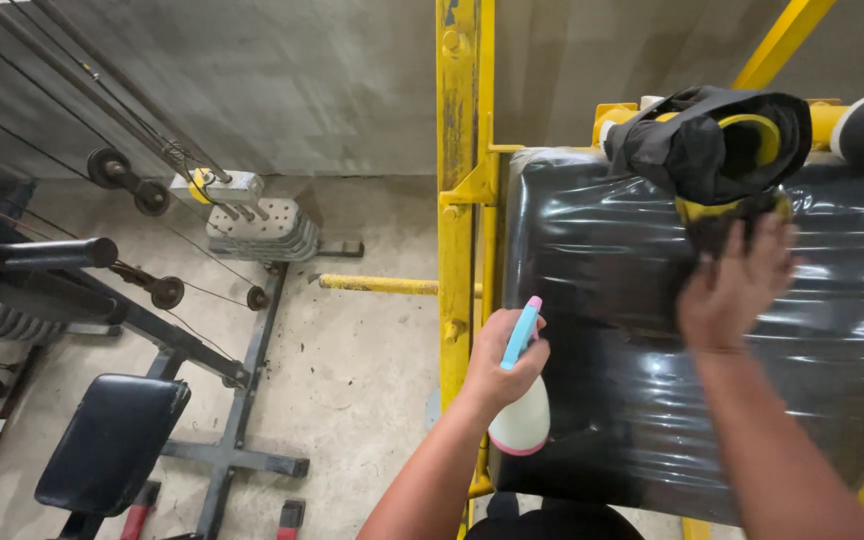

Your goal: Cleaning the padded seat and yellow frame of a gym machine using a spray bottle and a cloth.

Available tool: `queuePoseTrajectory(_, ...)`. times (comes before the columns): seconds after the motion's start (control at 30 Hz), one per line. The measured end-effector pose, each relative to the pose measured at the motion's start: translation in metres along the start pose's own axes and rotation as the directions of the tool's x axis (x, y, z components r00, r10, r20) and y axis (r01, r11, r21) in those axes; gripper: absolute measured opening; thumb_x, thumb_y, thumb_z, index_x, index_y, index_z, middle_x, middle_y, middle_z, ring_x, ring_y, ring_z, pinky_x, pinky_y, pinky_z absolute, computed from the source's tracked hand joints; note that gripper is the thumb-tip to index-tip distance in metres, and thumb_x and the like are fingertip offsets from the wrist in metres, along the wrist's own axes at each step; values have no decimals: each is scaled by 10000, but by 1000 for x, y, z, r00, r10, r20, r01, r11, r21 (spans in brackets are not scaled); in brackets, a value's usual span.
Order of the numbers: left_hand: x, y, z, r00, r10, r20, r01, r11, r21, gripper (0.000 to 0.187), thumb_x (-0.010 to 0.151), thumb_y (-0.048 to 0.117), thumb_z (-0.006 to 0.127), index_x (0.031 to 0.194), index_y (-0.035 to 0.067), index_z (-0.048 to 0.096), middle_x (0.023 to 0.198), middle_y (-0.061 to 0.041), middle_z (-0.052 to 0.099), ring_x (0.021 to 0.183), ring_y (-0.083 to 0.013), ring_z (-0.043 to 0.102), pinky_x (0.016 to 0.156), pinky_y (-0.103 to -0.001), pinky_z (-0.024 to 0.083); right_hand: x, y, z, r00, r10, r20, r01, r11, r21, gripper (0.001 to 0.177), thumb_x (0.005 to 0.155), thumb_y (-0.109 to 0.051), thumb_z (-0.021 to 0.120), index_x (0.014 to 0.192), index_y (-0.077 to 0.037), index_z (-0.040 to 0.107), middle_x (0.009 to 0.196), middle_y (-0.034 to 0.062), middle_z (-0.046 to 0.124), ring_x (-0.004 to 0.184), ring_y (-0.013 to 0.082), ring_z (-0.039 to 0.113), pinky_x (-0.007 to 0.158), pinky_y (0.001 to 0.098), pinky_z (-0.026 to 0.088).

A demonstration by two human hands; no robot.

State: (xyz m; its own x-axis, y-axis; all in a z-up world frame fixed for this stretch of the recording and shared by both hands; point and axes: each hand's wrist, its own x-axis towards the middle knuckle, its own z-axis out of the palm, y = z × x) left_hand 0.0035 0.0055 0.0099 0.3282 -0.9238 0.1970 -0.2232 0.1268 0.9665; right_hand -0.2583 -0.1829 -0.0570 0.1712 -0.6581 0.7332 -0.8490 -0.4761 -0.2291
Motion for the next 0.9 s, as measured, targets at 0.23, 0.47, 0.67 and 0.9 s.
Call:
queuePoseTrajectory(0.23,-6,15,-7,996,42,-85,-39,998,41,110,891,137,758,921,58,688,843,-64,651,820,-209,636,750,-329,519,11,-156,14,982,-172,80,157,974,166,528,1008,-227,622,1502,-44,580,1618,177,484,1552,407,357,1230,595,198)
queuePoseTrajectory(0.47,-20,-1,-5,996,-24,-87,29,998,54,171,881,184,779,908,54,672,812,-64,624,758,-190,619,707,-335,520,-40,-174,11,764,-551,334,457,829,322,499,929,-327,584,1407,-184,608,1545,12,490,1508,248,330,1200,604,190)
queuePoseTrajectory(0.67,-38,-13,18,996,86,-2,-86,995,48,182,884,195,775,973,61,687,875,-67,638,817,-194,648,743,-334,528,-87,-96,-1,614,-645,456,593,758,272,534,870,-301,575,1399,-222,572,1573,-21,433,1503,227,310,1198,642,180)
queuePoseTrajectory(0.9,-45,-7,34,988,115,103,-120,992,46,185,871,152,790,979,38,691,917,-82,652,846,-189,658,754,-331,531,-89,57,-47,897,-56,440,233,903,-362,580,982,-154,529,1561,-130,518,1668,128,465,1566,347,366,1277,658,211)
